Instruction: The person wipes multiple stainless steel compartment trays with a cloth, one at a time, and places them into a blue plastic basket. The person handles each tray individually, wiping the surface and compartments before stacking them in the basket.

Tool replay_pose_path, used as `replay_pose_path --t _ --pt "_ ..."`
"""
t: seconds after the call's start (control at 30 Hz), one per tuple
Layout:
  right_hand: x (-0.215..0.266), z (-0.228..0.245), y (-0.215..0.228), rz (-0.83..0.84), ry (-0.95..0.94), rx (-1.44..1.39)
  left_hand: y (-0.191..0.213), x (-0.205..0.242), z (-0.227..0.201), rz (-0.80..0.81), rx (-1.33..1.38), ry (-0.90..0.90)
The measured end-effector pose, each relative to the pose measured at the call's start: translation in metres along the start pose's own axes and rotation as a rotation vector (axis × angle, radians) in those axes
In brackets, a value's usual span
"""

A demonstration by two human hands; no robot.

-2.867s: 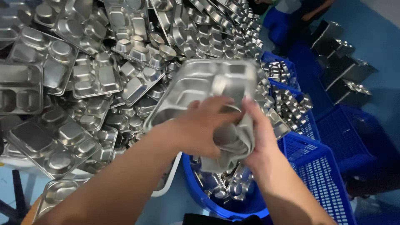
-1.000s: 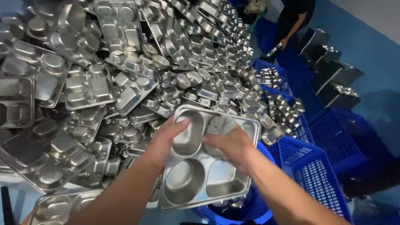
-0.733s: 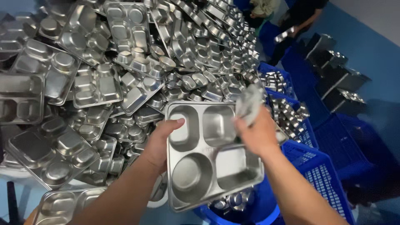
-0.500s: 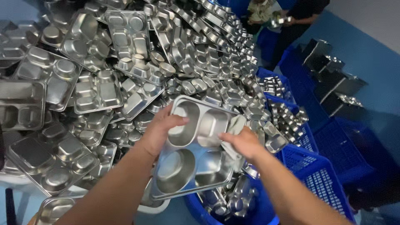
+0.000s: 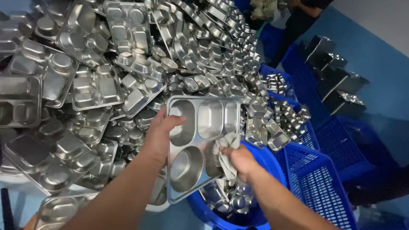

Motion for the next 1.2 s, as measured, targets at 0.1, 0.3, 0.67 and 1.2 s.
replay_pose_path --t 0.1,0.3,0.67,1.2 --pt "0.050 0.002 -0.041 0.187 -0.124 -0.463 0.021 -0.006 0.013 -0.202 0.016 0.023" --pt "0.175 0.064 -0.154 0.257 1.017 0.611 -0.007 0.007 -0.008 -0.270 -0.393 -0.055" --pt "0.123 0.046 -0.093 0.354 -0.054 -0.935 0.001 0.018 0.012 -0.101 0.258 0.101" --pt "0.275 -0.175 0.006 -0.480 -0.518 -0.774 -0.035 0.110 0.210 -0.321 -0.107 0.718"
Point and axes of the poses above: each hand's wrist, its own x-axis away from the middle knuckle, its own y-axis out of the back of the hand, z = x × y, the point moved 6 cm from there along -x, towards the middle knuckle, and after that the axes turned 8 degrees about y, right-handed, at the moved point
